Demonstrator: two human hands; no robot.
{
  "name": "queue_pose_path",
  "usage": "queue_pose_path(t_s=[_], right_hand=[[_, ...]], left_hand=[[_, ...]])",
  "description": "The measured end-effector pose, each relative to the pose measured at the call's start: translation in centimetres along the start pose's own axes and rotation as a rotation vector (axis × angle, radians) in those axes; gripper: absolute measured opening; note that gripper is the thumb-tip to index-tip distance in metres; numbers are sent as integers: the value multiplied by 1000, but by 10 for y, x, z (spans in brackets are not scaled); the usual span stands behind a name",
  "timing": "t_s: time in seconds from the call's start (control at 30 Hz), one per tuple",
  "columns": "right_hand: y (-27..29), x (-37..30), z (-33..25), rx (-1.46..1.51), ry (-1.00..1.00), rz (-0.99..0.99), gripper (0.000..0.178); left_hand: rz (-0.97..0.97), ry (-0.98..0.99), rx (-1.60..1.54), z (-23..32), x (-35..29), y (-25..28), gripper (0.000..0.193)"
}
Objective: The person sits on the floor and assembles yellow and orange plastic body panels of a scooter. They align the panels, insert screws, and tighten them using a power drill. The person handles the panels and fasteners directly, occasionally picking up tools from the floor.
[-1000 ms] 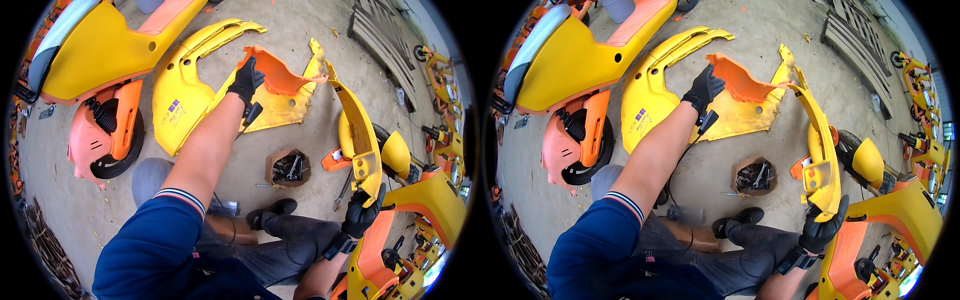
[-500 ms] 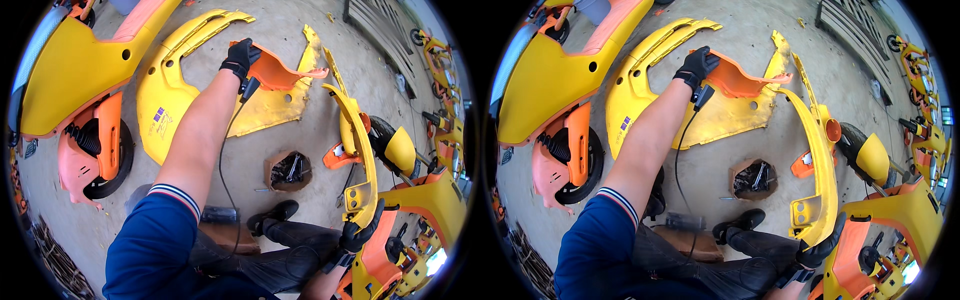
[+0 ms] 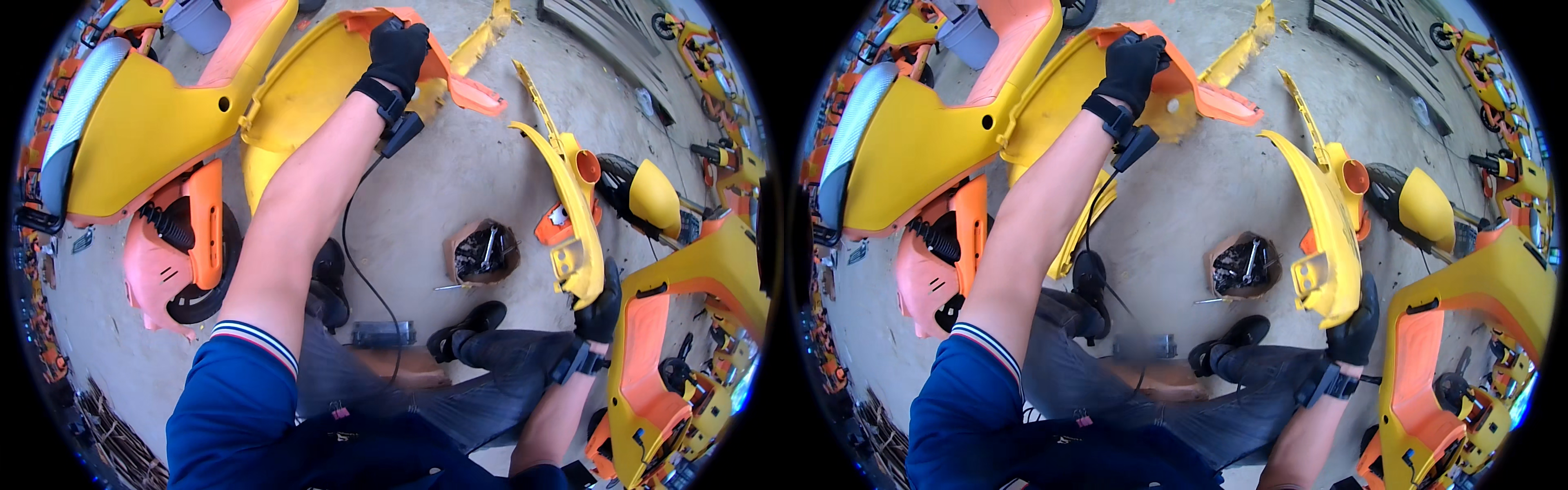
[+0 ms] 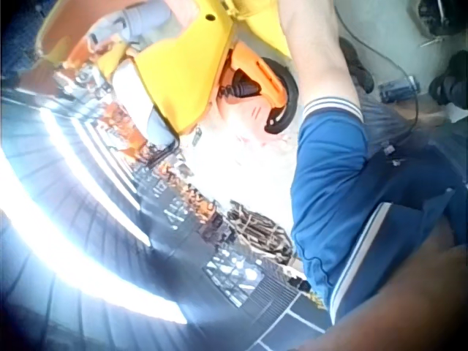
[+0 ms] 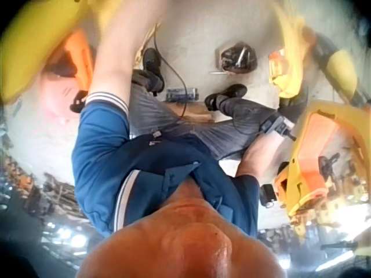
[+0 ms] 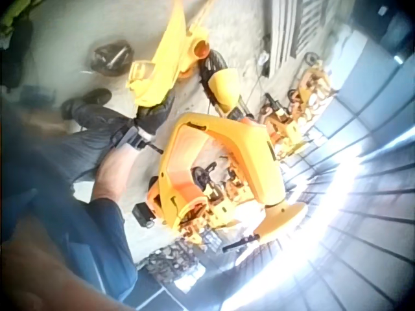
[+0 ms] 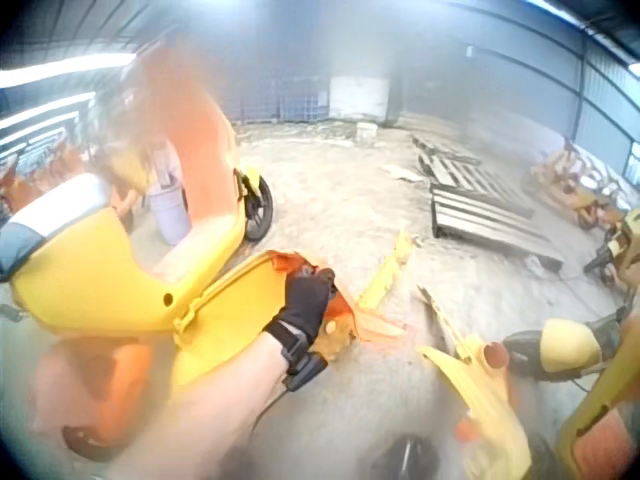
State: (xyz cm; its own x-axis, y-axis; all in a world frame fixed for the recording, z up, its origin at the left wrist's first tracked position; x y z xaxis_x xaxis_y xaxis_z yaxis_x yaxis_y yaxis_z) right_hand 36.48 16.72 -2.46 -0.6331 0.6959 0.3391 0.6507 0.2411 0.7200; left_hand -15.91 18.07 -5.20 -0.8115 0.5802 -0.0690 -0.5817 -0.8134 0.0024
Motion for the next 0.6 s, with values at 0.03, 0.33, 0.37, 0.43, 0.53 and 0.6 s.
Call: queue_pose_path(t_s=[0.03, 0.33, 0.37, 0.43, 0.53, 0.6], right_hand=[[-3, 1, 1, 3, 19, 0, 59], [-25, -25, 53, -114, 127, -58, 43], [-25, -26, 61, -164, 127, -41, 43], [-25, -28, 70, -262, 178, 4, 43], [-31, -33, 77, -349, 210, 8, 46], [-36, -35, 82, -402, 112, -55, 48]], left_hand=[[65, -78, 128, 14, -11, 5, 15], [366, -398, 456, 50, -139, 46, 28], [362, -376, 456, 46, -149, 47, 30], [364, -358, 460, 37, -165, 45, 29], [346, -337, 481, 14, -187, 36, 25], [314, -217, 517, -10, -198, 32, 25]])
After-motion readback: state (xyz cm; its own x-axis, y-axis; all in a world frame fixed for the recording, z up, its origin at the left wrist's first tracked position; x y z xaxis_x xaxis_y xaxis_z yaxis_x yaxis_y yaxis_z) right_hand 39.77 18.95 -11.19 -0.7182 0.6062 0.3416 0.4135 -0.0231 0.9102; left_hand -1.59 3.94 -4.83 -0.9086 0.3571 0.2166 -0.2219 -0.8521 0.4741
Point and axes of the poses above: each hand's wrist, its own x-axis towards the middle knuckle, its own y-axis out of the back of the hand, z = x × y, the point moved 5 cm from there along x, towards the middle knuckle, and after that the axes turned 15 degrees about y, right-handed, at the moved point
